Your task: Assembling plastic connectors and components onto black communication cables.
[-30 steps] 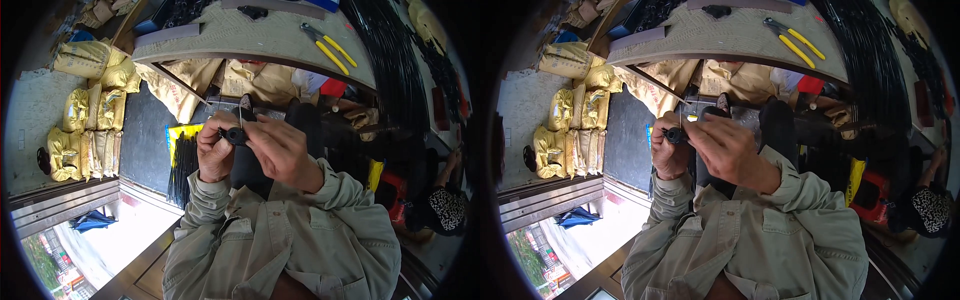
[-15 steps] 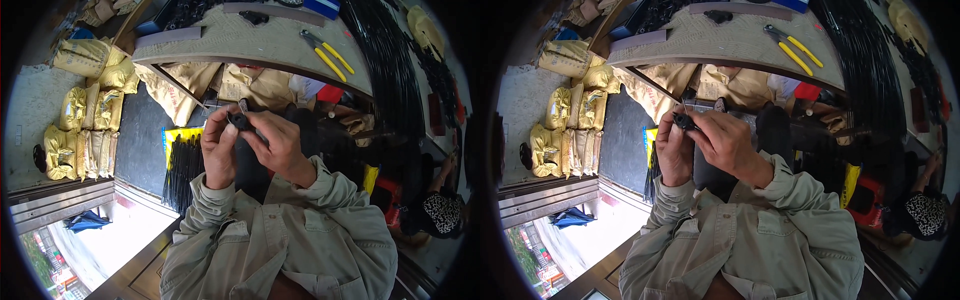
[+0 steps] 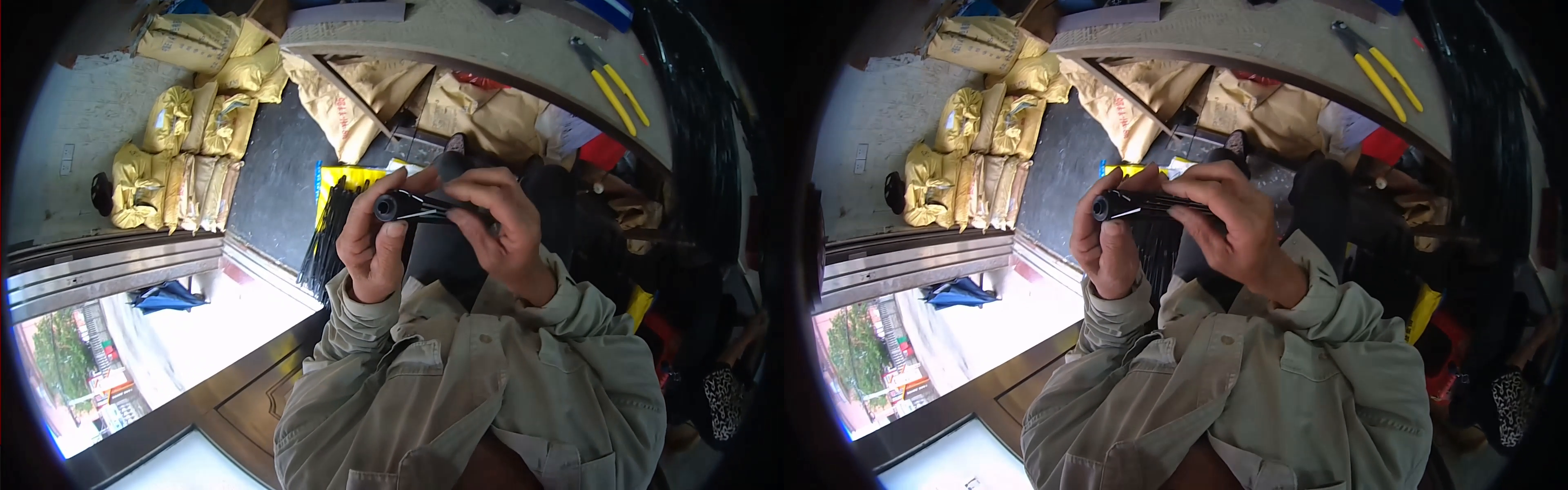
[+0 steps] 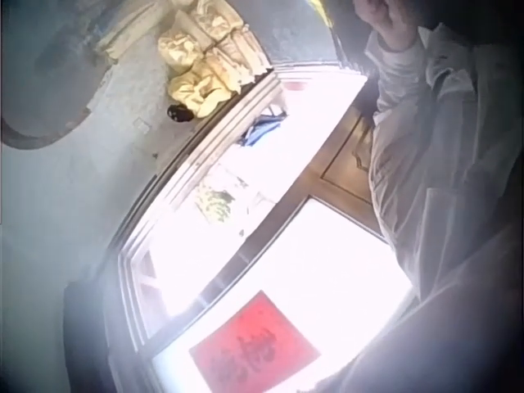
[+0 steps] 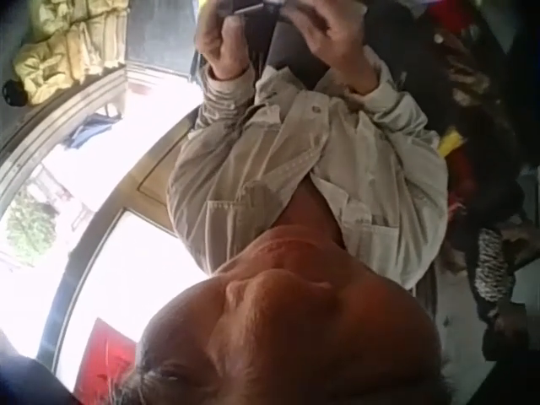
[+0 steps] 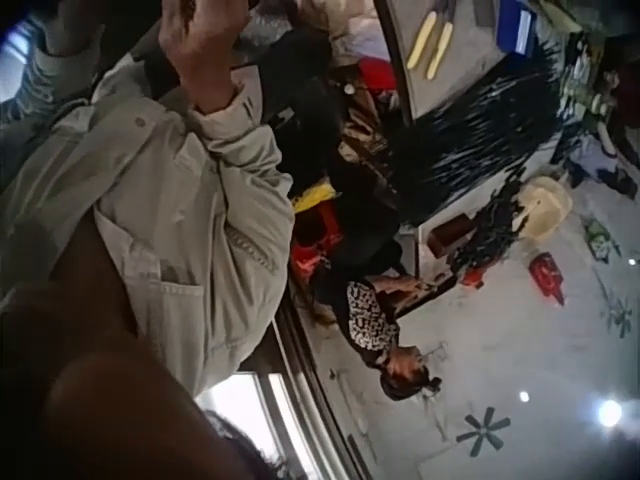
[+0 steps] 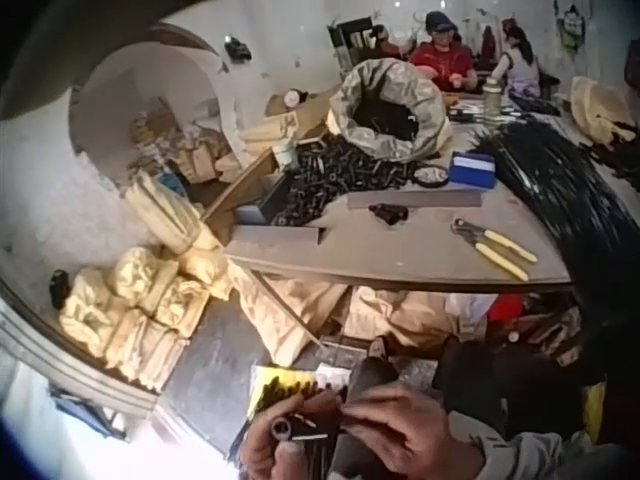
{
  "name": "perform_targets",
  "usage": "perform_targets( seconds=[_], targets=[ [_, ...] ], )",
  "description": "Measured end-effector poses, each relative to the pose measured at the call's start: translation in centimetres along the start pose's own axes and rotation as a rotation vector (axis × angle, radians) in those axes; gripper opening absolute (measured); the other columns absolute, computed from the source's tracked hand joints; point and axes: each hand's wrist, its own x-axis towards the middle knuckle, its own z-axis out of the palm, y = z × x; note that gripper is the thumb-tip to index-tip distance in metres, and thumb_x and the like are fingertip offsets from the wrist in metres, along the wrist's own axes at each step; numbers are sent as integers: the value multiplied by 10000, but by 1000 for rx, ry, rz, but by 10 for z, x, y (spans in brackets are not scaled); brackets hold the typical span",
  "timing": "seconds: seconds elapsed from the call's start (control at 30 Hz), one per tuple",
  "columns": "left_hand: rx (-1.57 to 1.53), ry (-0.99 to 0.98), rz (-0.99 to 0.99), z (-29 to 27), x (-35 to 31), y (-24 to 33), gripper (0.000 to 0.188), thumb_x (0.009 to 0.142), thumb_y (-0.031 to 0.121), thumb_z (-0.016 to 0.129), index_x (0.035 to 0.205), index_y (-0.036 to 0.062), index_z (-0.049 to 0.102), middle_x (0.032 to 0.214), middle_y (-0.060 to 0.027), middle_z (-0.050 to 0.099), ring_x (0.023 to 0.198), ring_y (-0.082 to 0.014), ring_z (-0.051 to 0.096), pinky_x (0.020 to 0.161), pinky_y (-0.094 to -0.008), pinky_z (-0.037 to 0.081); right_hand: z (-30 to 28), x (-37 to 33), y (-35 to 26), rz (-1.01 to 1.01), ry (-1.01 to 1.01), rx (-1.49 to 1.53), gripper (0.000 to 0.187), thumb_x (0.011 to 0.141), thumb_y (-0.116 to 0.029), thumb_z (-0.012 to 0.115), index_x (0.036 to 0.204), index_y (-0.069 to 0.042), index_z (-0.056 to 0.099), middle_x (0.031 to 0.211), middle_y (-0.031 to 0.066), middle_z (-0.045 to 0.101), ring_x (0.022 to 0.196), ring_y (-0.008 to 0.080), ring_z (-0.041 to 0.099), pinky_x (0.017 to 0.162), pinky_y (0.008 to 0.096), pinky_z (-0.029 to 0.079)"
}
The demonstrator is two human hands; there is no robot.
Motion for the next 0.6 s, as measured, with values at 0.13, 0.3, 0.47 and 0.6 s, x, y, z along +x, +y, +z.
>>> perform_targets(
  seconds=[0.13, 0.3, 0.47, 0.6],
  targets=[
    [335, -98, 151, -5, 3, 3, 394, 869, 189, 478, 1153, -76, 417, 982, -203, 606, 1006, -275, 565, 1032, -445, 199, 3, -7, 5, -3, -12, -34, 274, 665, 66, 623, 934, 13, 598, 868, 140, 605, 685, 260, 607, 574, 301, 480],
    [322, -184, 193, -6, 3, 2, 396, 850, 205, 511, 1124, -72, 434, 979, -209, 606, 1030, -294, 554, 1056, -476, 81, 7, -13, 3, -59, 10, -10, 265, 653, 78, 622, 912, 22, 610, 850, 138, 612, 697, 254, 614, 594, 301, 482],
    [216, -181, 156, -5, 5, 0, 362, 805, 215, 585, 1033, -53, 503, 935, -189, 623, 1041, -303, 547, 1046, -501, 98, -4, -9, 10, -49, -65, 116, 247, 640, 75, 631, 881, 27, 619, 835, 138, 616, 720, 245, 623, 599, 287, 484],
    [110, -274, 102, 2, 11, -2, 330, 769, 219, 634, 959, -38, 552, 893, -156, 636, 1010, -291, 564, 1040, -509, 103, -13, -6, 16, 39, -138, 279, 231, 646, 65, 636, 872, 22, 622, 823, 138, 615, 722, 236, 624, 595, 286, 483]
  ],
)
